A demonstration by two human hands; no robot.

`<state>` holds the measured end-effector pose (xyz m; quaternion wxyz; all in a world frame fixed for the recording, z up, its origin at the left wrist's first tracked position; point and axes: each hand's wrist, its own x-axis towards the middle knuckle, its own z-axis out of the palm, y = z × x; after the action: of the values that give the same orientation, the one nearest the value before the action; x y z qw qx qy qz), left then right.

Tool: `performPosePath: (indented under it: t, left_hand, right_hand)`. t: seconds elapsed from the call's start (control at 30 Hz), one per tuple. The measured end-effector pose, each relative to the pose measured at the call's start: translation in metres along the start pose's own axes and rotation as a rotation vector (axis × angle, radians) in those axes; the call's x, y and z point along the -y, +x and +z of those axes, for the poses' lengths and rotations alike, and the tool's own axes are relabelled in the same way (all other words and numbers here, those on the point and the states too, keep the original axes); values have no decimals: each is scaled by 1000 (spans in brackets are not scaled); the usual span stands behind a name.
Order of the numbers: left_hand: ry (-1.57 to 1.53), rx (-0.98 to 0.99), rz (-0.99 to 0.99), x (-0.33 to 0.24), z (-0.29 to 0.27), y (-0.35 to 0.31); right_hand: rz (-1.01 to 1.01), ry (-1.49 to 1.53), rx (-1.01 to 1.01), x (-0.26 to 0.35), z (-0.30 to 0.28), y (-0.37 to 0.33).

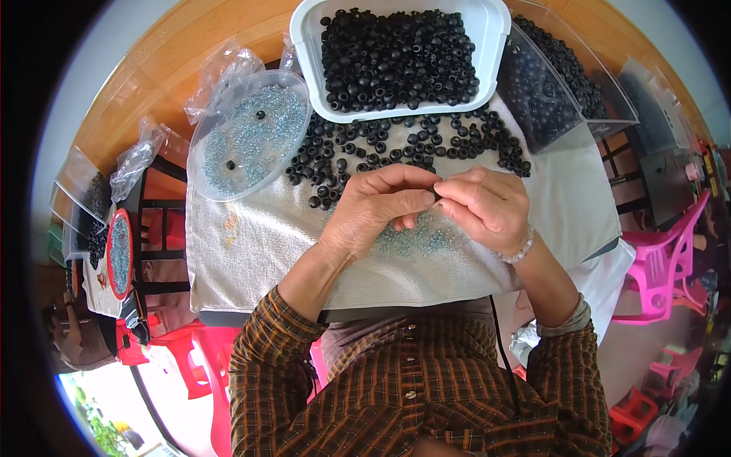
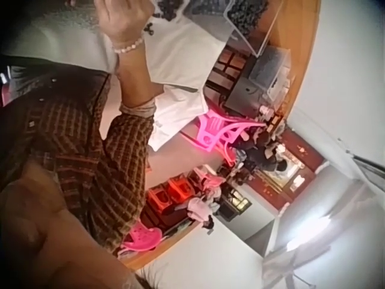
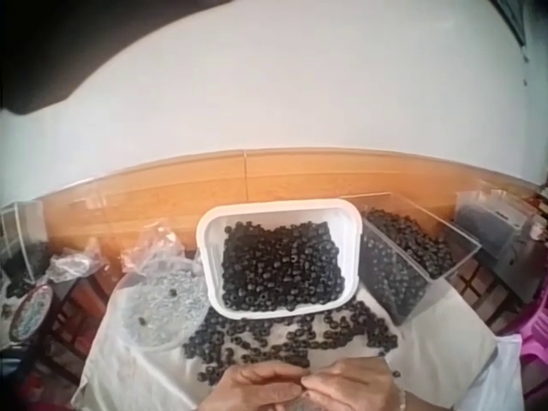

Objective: The person picks up black beads and small blue beads by hand, then presses a blue bead into the hole of each black bead. This process is repeated using beads taken from containers and a pile on a cloth.

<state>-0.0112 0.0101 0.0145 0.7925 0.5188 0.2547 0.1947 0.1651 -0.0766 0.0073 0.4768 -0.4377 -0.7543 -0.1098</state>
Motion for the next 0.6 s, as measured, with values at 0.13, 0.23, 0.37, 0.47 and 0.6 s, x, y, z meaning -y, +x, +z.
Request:
performPosePath:
  t: [0.13, 0.23, 0.37, 0.47, 0.6]
  left_hand:
    - [58, 4, 18, 3, -1, -1]
    - [52, 24, 46, 6, -3, 1]
    - [131, 3, 64, 4, -7, 2]
    - [157, 60, 96, 4, -7, 3]
    - [158, 101, 139, 9, -13, 4]
  right_hand:
    - [-14, 26, 18, -1, 1, 0]
    - [-21, -16, 8, -1, 1, -1]
    - [-1, -35, 91, -2, 2, 0]
    - [125, 115, 169, 0, -2, 0]
    - [196, 181, 235, 1, -1, 0]
